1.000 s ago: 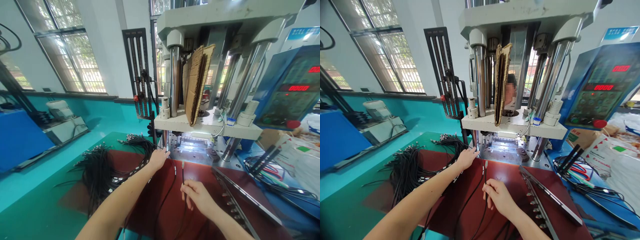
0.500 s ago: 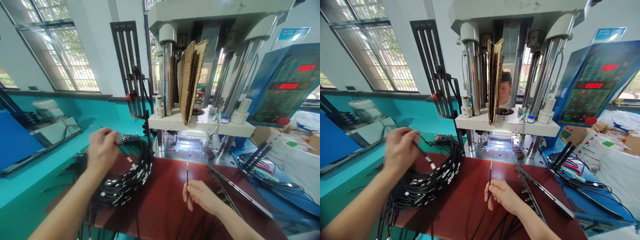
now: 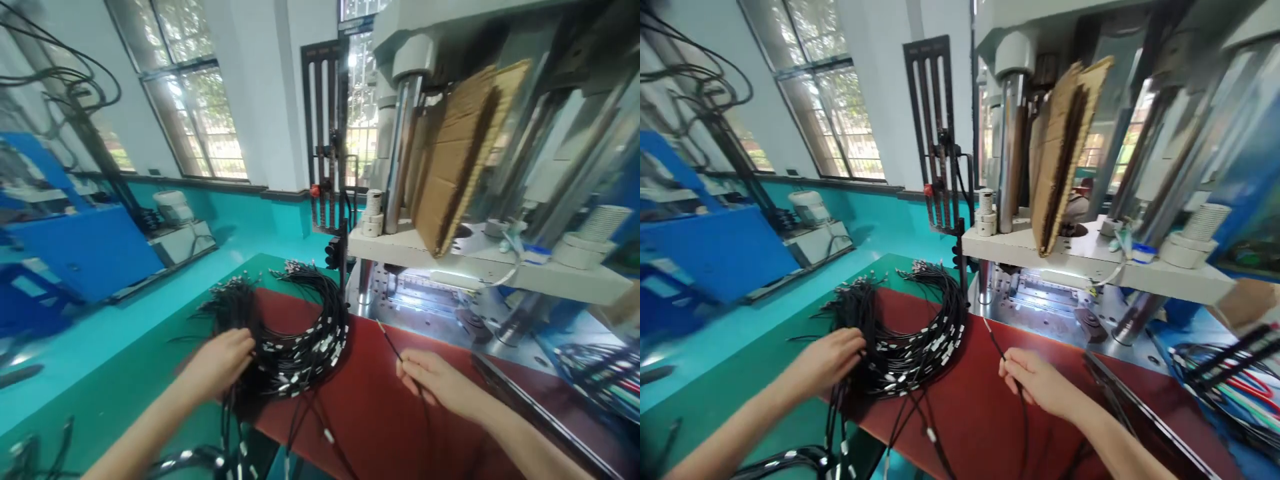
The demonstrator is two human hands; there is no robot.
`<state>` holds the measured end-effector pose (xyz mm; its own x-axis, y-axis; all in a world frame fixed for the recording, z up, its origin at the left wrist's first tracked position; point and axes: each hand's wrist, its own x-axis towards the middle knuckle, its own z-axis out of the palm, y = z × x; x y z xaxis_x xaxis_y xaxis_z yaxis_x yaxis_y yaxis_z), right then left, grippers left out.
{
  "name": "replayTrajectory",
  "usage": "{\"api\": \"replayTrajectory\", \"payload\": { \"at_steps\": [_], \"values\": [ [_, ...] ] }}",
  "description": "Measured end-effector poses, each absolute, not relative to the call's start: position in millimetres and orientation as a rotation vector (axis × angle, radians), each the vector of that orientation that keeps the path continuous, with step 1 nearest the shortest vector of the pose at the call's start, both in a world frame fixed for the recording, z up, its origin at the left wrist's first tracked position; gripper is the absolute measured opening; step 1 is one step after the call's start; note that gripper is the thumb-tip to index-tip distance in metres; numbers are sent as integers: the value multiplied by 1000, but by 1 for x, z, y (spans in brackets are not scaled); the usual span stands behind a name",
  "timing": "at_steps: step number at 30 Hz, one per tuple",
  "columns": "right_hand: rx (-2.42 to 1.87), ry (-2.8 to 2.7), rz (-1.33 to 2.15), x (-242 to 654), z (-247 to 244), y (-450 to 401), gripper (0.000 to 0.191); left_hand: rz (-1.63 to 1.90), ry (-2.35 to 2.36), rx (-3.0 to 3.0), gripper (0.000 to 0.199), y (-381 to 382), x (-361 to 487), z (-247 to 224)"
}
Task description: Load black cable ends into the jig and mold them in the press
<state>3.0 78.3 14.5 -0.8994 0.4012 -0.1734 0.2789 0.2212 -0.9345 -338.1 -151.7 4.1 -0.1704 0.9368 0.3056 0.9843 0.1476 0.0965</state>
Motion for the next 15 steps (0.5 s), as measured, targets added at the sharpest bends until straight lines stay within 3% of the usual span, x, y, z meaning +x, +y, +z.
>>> {"api": "replayTrajectory", "payload": {
  "at_steps": [6, 8, 15],
  "values": [
    [-608, -2933, 259, -98, 70, 97, 25, -163, -2388, -1946, 16, -166, -303, -18],
    [-623, -2952, -99, -143, 87, 98, 22, -138, -2422, -1954, 14, -169, -297, -17],
    [-536, -2826, -180, -290, 116, 90, 26, -404, -2444, -2139, 13, -174, -284, -9]
  ]
}}
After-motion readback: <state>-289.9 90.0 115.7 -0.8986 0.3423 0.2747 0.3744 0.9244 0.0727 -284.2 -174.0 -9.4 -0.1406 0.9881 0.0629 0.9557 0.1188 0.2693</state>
